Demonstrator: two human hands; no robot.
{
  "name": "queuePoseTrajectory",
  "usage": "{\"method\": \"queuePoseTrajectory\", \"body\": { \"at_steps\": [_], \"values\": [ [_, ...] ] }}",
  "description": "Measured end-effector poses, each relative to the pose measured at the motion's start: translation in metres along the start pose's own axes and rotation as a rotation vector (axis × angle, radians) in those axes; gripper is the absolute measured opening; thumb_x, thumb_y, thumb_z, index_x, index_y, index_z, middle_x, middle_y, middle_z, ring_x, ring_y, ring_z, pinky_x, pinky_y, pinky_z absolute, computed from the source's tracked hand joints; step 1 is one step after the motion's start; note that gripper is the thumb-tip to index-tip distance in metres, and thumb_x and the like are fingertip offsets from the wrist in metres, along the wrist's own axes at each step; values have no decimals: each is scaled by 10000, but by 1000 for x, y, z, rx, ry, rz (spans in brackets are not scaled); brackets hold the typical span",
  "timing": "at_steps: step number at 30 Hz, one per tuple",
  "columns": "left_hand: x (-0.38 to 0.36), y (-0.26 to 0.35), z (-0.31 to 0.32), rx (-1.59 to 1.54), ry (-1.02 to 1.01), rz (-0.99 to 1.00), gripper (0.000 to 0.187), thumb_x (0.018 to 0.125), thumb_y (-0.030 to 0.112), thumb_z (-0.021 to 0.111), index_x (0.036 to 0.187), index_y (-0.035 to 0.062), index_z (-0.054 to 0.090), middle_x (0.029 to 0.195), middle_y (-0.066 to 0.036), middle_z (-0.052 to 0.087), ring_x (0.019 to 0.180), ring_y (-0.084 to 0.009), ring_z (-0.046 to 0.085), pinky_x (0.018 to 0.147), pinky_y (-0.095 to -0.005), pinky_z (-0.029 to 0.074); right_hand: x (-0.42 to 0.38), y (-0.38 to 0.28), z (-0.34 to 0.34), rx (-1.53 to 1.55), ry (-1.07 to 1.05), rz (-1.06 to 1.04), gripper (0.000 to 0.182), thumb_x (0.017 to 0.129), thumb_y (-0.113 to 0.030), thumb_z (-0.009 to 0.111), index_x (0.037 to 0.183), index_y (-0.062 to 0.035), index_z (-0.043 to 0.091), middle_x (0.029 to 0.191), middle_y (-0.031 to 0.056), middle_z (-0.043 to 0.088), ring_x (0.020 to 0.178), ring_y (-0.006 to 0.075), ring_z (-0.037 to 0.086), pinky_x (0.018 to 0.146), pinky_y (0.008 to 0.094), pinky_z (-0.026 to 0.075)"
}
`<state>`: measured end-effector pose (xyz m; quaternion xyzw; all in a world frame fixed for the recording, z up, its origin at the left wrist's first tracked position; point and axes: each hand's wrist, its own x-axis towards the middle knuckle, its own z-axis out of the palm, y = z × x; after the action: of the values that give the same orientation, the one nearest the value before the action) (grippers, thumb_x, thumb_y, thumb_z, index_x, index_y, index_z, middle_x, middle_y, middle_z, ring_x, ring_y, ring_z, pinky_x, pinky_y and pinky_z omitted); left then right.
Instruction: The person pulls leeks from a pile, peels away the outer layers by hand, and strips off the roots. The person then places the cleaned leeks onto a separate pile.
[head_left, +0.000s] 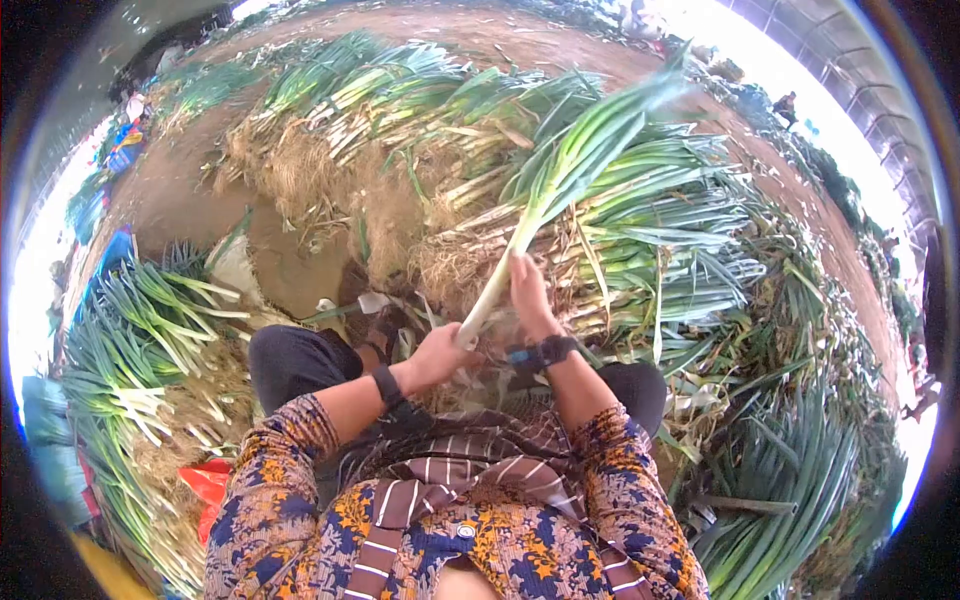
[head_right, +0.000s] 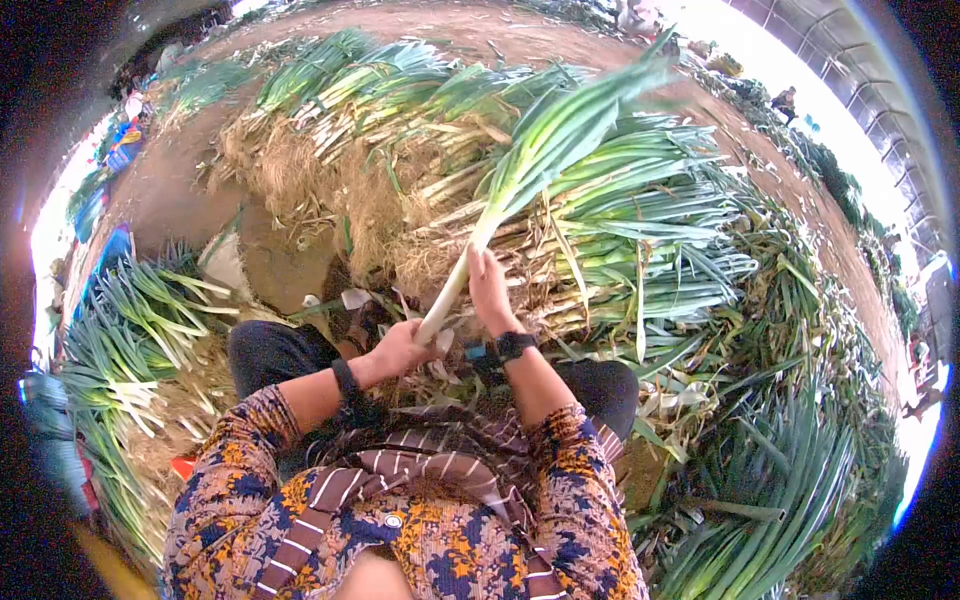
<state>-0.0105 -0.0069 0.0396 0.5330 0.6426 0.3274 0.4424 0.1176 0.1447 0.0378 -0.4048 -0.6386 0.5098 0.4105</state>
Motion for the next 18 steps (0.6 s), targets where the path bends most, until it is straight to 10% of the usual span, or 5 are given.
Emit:
{"method": "queuePoseTrajectory", "body": {
  "at_steps": [5, 12, 18],
  "values": [
    [29, -22, 6, 139, -147, -89, 384, 735, 245, 712, 982, -25, 597, 830, -66, 619, 753, -128, 557, 695, -310, 461, -48, 88, 11, 268, -284, 411, 336, 904, -275, 558, 1047, 29, 550, 860, 49, 604, 749, 147, 596, 652, 286, 521],
    [29, -49, 0, -573, -237, -277, 279, 823, 197, 550, 1027, 9, 580, 853, -3, 552, 763, -95, 478, 676, -250, 401, -89, 37, 4, 249, -430, 454, 367, 881, -239, 605, 1063, 79, 600, 921, 78, 654, 802, 126, 595, 712, 258, 480],
    [16, -39, -7, -349, -281, -211, 244, 814, 173, 543, 1010, 30, 572, 804, 31, 518, 667, -67, 456, 566, -224, 375, -99, 29, 12, 218, -441, 520, 386, 881, -306, 594, 1045, 43, 611, 836, 10, 602, 673, 76, 513, 571, 218, 401]
  ]
}}
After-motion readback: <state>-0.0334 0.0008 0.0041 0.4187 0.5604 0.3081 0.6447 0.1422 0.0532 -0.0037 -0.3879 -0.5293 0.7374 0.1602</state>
